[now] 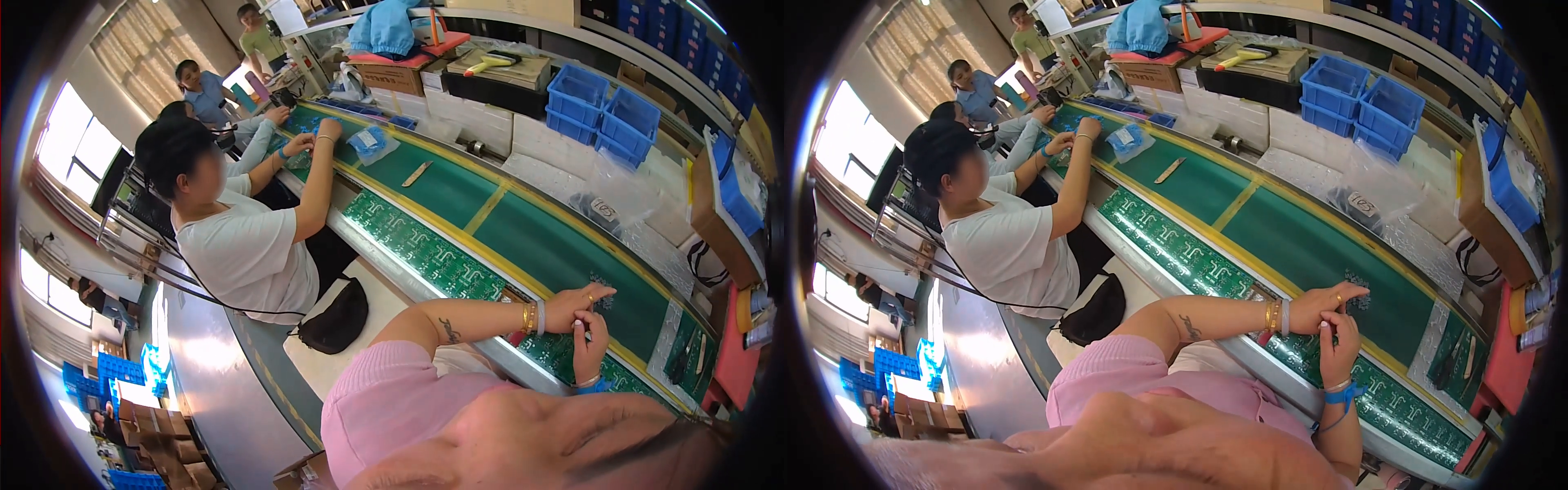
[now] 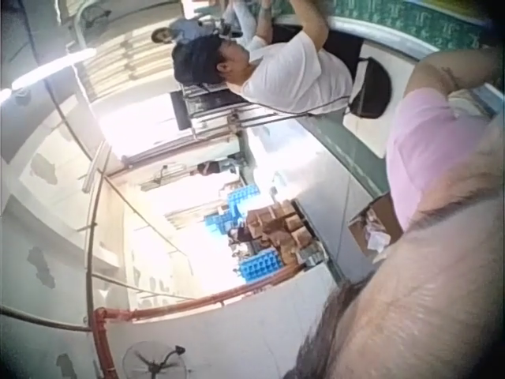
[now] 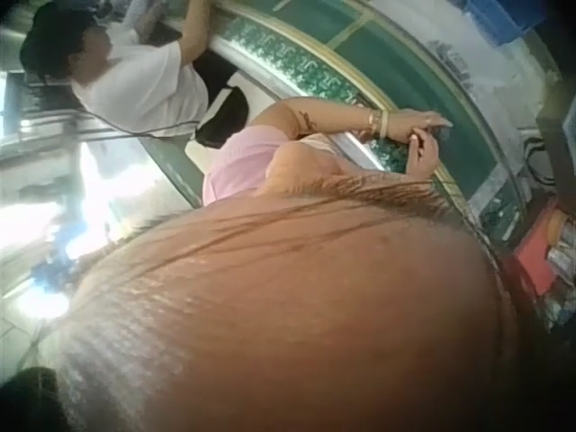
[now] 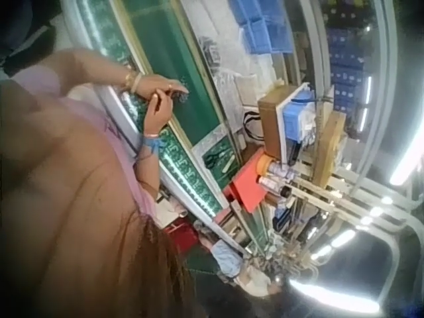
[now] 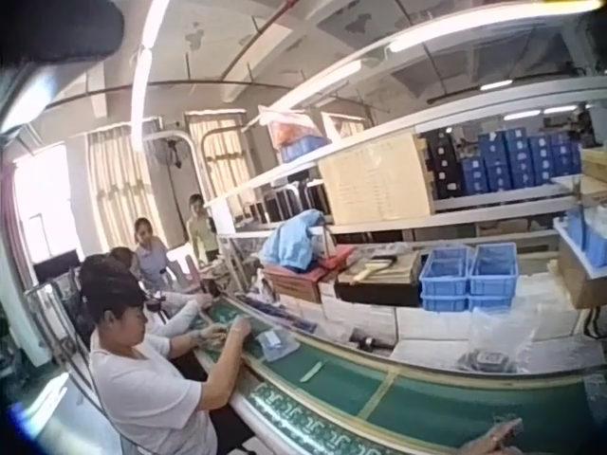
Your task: The person assembles electronic components onto printed circuit boards by hand, placing them on an industrial conveyor belt.
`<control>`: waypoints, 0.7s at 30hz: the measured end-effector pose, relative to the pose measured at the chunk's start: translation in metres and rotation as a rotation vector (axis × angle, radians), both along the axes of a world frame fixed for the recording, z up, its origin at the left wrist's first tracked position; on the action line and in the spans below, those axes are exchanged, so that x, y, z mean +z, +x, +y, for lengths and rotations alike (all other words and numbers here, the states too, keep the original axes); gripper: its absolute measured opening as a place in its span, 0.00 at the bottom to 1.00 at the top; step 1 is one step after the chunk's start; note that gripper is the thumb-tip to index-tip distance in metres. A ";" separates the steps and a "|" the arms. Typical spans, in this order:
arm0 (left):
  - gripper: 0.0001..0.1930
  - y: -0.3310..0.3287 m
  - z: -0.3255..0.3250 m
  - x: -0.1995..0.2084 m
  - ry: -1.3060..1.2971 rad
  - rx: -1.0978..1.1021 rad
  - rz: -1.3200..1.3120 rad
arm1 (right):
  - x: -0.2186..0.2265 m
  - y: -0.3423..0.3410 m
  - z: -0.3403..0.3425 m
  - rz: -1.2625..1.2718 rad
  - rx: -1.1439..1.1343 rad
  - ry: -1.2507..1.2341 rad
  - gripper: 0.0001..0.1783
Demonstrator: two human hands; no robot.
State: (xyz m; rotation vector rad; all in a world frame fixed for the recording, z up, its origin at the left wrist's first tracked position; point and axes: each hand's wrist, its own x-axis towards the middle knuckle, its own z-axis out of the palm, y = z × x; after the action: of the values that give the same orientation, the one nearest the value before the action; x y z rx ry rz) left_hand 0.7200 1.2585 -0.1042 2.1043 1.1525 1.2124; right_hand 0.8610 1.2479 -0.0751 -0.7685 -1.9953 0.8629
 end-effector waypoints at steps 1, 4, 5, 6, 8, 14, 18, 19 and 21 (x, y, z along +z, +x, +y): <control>0.42 -0.001 -0.001 0.000 -0.001 0.011 0.002 | -0.001 0.000 0.001 0.010 0.016 -0.041 0.06; 0.43 -0.001 -0.001 -0.004 -0.026 0.023 0.008 | -0.001 0.000 0.003 0.008 0.036 -0.091 0.06; 0.43 -0.002 -0.001 -0.005 -0.046 0.027 0.018 | -0.001 0.000 0.003 0.003 0.043 -0.097 0.06; 0.43 -0.002 -0.001 -0.006 -0.049 0.024 0.017 | -0.001 0.000 0.003 0.002 0.040 -0.099 0.06; 0.43 -0.002 -0.002 -0.007 -0.073 0.018 0.014 | -0.001 0.000 0.003 -0.011 0.052 -0.110 0.06; 0.42 -0.001 -0.002 -0.008 -0.109 -0.004 0.017 | 0.003 0.002 0.001 -0.037 0.044 -0.080 0.06; 0.41 0.000 -0.002 -0.010 -0.088 0.006 0.000 | 0.003 0.002 0.001 -0.052 0.046 -0.080 0.06; 0.41 -0.001 -0.002 -0.009 -0.091 0.001 -0.001 | 0.003 0.002 0.002 -0.055 0.048 -0.070 0.06; 0.41 -0.001 -0.001 -0.011 -0.096 -0.007 -0.004 | 0.002 0.002 0.002 -0.060 0.048 -0.062 0.06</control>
State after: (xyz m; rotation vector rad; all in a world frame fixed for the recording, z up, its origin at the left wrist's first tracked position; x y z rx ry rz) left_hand 0.7192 1.2571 -0.1148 2.0329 1.1775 1.1349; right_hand 0.8633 1.2500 -0.0729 -0.7926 -2.0548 0.9442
